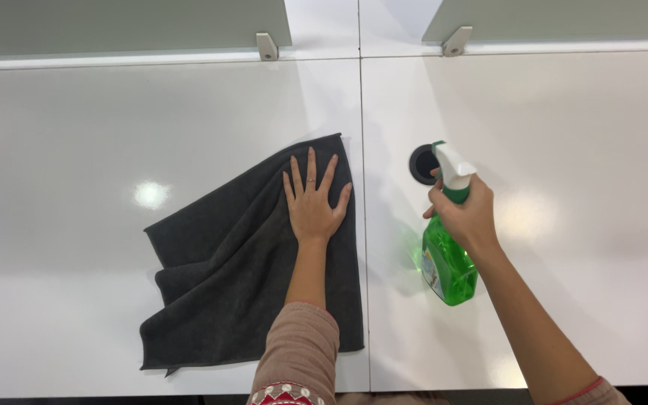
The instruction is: The person cleans a white desk surface by spraying liquid from a green bottle and wiping the area with a dark cloth, then moves an office chair.
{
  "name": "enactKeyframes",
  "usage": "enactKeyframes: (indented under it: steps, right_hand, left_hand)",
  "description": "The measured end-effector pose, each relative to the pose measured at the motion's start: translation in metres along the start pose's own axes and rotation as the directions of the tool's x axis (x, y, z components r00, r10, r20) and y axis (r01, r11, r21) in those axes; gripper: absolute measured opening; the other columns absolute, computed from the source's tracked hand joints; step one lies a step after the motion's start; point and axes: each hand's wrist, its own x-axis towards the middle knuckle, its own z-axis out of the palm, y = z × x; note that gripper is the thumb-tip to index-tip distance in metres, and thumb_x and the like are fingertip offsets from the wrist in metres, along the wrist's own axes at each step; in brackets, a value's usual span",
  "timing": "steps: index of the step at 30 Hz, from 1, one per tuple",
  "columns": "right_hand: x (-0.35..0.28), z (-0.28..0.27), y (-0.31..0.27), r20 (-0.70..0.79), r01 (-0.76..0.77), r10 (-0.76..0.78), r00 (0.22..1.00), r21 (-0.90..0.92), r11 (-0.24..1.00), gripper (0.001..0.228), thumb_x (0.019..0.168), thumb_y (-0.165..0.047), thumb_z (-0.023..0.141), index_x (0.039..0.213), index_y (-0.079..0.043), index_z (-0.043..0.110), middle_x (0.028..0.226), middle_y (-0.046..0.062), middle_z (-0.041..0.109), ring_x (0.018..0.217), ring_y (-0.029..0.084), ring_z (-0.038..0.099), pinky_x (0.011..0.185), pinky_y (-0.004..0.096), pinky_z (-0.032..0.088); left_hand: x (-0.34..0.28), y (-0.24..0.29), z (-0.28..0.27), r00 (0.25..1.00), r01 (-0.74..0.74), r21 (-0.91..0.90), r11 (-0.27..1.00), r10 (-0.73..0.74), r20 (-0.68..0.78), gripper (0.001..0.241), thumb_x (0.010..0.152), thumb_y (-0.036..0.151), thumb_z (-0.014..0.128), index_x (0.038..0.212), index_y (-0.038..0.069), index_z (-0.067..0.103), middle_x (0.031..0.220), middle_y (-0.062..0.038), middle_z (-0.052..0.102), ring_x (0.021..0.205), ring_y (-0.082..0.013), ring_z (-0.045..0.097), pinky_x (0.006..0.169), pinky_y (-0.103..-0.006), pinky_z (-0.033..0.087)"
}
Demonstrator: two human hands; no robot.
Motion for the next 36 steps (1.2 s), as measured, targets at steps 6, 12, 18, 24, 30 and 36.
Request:
enactKeyframes:
  steps: [6, 12, 18, 24, 30, 36]
  right_hand:
    - [-0.034, 0.002, 0.020, 0.097, -0.158, 0.165, 0.982, -0.077, 0.984, 0.024, 0.081, -0.008, 0.067, 0.101, 0.006, 0.066, 0.084, 0.011, 0.069, 0.063, 0.022, 0.073, 0.060, 0.036, 0.058]
    - [-0.076, -0.003, 0.050, 0.127, -0.247, 0.267, 0.955, -0.153, 0.957, 0.024, 0.081, -0.009, 0.069, 0.099, 0.007, 0.068, 0.078, 0.012, 0.072, 0.063, 0.022, 0.075, 0.061, 0.035, 0.057]
    - [-0.125, -0.005, 0.069, 0.165, -0.323, 0.336, 0.928, -0.100, 0.941, 0.026, 0.078, -0.007, 0.068, 0.100, 0.006, 0.068, 0.084, 0.009, 0.071, 0.062, 0.021, 0.073, 0.059, 0.037, 0.059]
    - [-0.175, -0.006, 0.096, 0.191, -0.413, 0.442, 0.876, -0.173, 0.894, 0.025, 0.079, -0.009, 0.070, 0.099, 0.007, 0.068, 0.078, 0.013, 0.072, 0.059, 0.022, 0.072, 0.057, 0.037, 0.058]
    - [-0.231, -0.018, 0.142, 0.230, -0.513, 0.568, 0.790, -0.260, 0.818, 0.026, 0.080, -0.010, 0.072, 0.101, 0.005, 0.069, 0.077, 0.014, 0.074, 0.059, 0.021, 0.075, 0.059, 0.034, 0.060]
    - [-0.248, -0.029, 0.147, 0.152, -0.599, 0.614, 0.775, -0.133, 0.789, 0.030, 0.079, -0.004, 0.068, 0.109, 0.001, 0.070, 0.084, 0.012, 0.074, 0.057, 0.022, 0.073, 0.059, 0.036, 0.060]
  left_hand:
    - [-0.003, -0.002, 0.002, 0.999, -0.017, -0.001, 1.000, 0.017, -0.035, 0.061, 0.098, 0.060, 0.051, 0.155, 0.039, 0.044, 0.170, -0.003, 0.022, 0.157, -0.0368, 0.013, 0.128, -0.0545, 0.012]
    - [-0.002, -0.004, 0.003, 0.998, -0.038, -0.027, 0.999, 0.036, -0.054, 0.061, 0.099, 0.059, 0.052, 0.156, 0.036, 0.045, 0.171, -0.005, 0.022, 0.157, -0.0390, 0.015, 0.127, -0.0557, 0.013]
    - [-0.003, -0.005, 0.008, 0.995, -0.066, -0.016, 0.998, 0.065, -0.070, 0.062, 0.100, 0.059, 0.054, 0.157, 0.035, 0.045, 0.171, -0.007, 0.021, 0.157, -0.0404, 0.015, 0.128, -0.0567, 0.013]
    - [-0.002, -0.005, 0.009, 0.996, -0.072, 0.013, 0.997, 0.073, -0.047, 0.062, 0.102, 0.060, 0.051, 0.158, 0.035, 0.044, 0.171, -0.007, 0.019, 0.157, -0.0406, 0.014, 0.128, -0.0572, 0.011]
    - [-0.001, -0.005, 0.014, 0.997, -0.068, 0.035, 0.997, 0.069, -0.017, 0.062, 0.103, 0.061, 0.048, 0.159, 0.035, 0.041, 0.171, -0.007, 0.017, 0.157, -0.0392, 0.011, 0.128, -0.0559, 0.009]
    - [-0.002, -0.005, 0.015, 0.997, -0.073, 0.046, 0.996, 0.074, -0.027, 0.062, 0.104, 0.061, 0.046, 0.160, 0.035, 0.041, 0.172, -0.006, 0.017, 0.158, -0.0392, 0.010, 0.129, -0.0554, 0.009]
